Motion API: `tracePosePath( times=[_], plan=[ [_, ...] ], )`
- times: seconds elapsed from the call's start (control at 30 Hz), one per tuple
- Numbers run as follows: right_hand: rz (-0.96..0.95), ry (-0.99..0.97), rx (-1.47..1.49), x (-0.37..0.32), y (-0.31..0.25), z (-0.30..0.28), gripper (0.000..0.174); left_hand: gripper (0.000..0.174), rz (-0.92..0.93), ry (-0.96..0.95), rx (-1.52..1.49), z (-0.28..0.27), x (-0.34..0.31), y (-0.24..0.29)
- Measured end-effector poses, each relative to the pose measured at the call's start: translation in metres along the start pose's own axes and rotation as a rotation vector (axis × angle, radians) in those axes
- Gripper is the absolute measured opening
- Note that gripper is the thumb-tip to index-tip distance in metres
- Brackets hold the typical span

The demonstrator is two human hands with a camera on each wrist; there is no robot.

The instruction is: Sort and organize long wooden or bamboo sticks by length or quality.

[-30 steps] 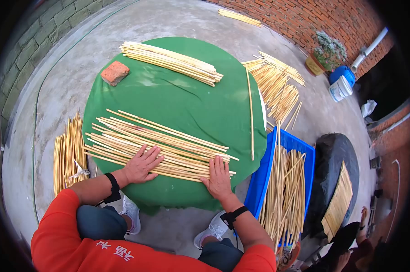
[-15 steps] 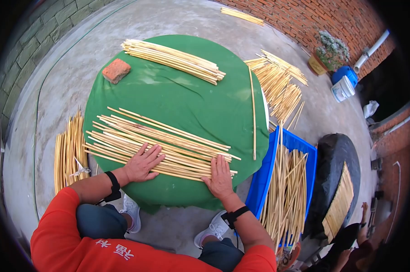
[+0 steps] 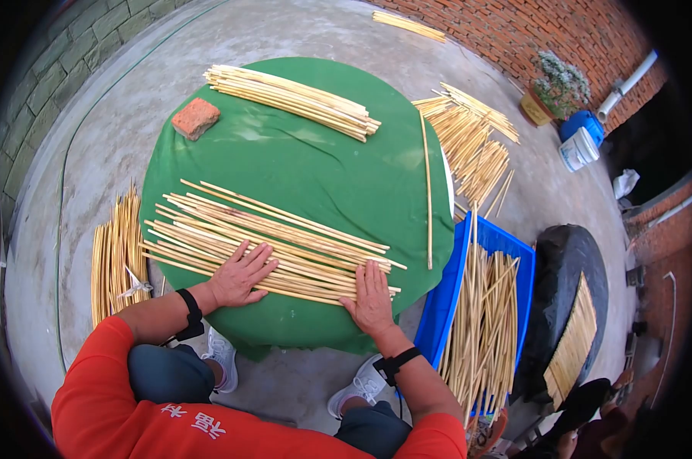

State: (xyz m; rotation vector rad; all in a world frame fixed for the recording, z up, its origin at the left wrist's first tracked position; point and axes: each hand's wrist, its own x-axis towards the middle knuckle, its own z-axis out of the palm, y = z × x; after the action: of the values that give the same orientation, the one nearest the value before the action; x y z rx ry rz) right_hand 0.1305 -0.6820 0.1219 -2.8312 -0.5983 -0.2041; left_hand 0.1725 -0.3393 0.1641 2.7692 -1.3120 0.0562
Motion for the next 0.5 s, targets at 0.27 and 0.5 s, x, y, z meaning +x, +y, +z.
tracePosePath(
  times=[0.27,0.5],
  plan=[
    [-0.004,0.008,0.002,0.0007,-0.0009,-0.0009,0.082,0.072,0.006,0.019,-0.031,0.001,-0.0001,-0.0006],
    [0.014,-0.011,0.004,0.0004,-0.0006,0.0003,0.082,0.073,0.003,0.003,-0.004,0.0002,0.0,-0.0006]
  ],
)
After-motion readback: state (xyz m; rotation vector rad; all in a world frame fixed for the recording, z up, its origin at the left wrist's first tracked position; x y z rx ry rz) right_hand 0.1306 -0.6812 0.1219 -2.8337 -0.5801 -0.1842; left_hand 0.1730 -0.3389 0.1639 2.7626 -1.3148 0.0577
